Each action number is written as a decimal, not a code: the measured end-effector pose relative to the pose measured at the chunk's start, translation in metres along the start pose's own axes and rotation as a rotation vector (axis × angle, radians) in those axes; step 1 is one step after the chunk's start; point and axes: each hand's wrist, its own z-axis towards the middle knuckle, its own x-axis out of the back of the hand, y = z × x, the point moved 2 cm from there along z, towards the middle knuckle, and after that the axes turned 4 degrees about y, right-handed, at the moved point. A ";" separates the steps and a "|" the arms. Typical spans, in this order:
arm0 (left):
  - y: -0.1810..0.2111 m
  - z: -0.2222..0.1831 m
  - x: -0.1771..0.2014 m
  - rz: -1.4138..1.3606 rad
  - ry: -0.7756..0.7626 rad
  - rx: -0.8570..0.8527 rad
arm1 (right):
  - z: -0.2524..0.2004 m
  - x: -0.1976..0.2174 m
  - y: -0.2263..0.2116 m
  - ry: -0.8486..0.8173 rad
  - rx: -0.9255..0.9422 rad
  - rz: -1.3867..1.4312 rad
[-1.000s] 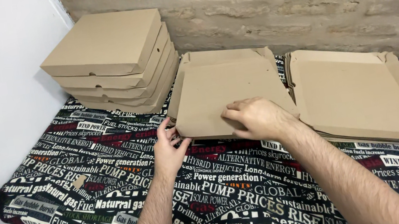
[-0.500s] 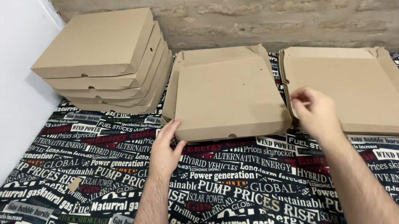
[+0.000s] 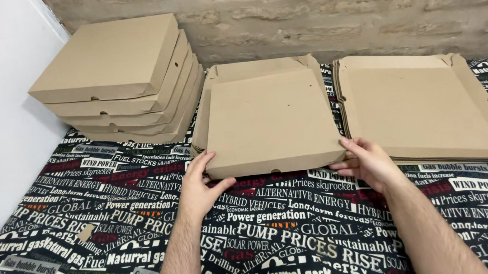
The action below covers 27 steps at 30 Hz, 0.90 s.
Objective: The person assembles cardboard pizza boxes by folding the flaps and interlocking the tabs by hand, then stacks the completed boxes onto a pile.
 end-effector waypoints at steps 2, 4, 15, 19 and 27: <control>-0.023 0.008 -0.008 -0.019 0.066 0.073 | 0.012 0.009 0.011 0.039 0.071 0.012; -0.023 0.005 -0.010 -0.195 0.113 0.171 | 0.016 0.008 0.019 0.020 0.065 0.030; 0.052 -0.019 -0.041 -0.876 0.397 0.537 | 0.023 0.009 0.036 -0.131 0.180 0.111; 0.019 -0.018 -0.089 -1.135 0.259 0.598 | 0.019 -0.007 0.038 -0.164 0.253 0.142; 0.110 -0.003 -0.071 -1.139 0.236 0.442 | 0.028 0.016 0.046 -0.221 0.428 0.188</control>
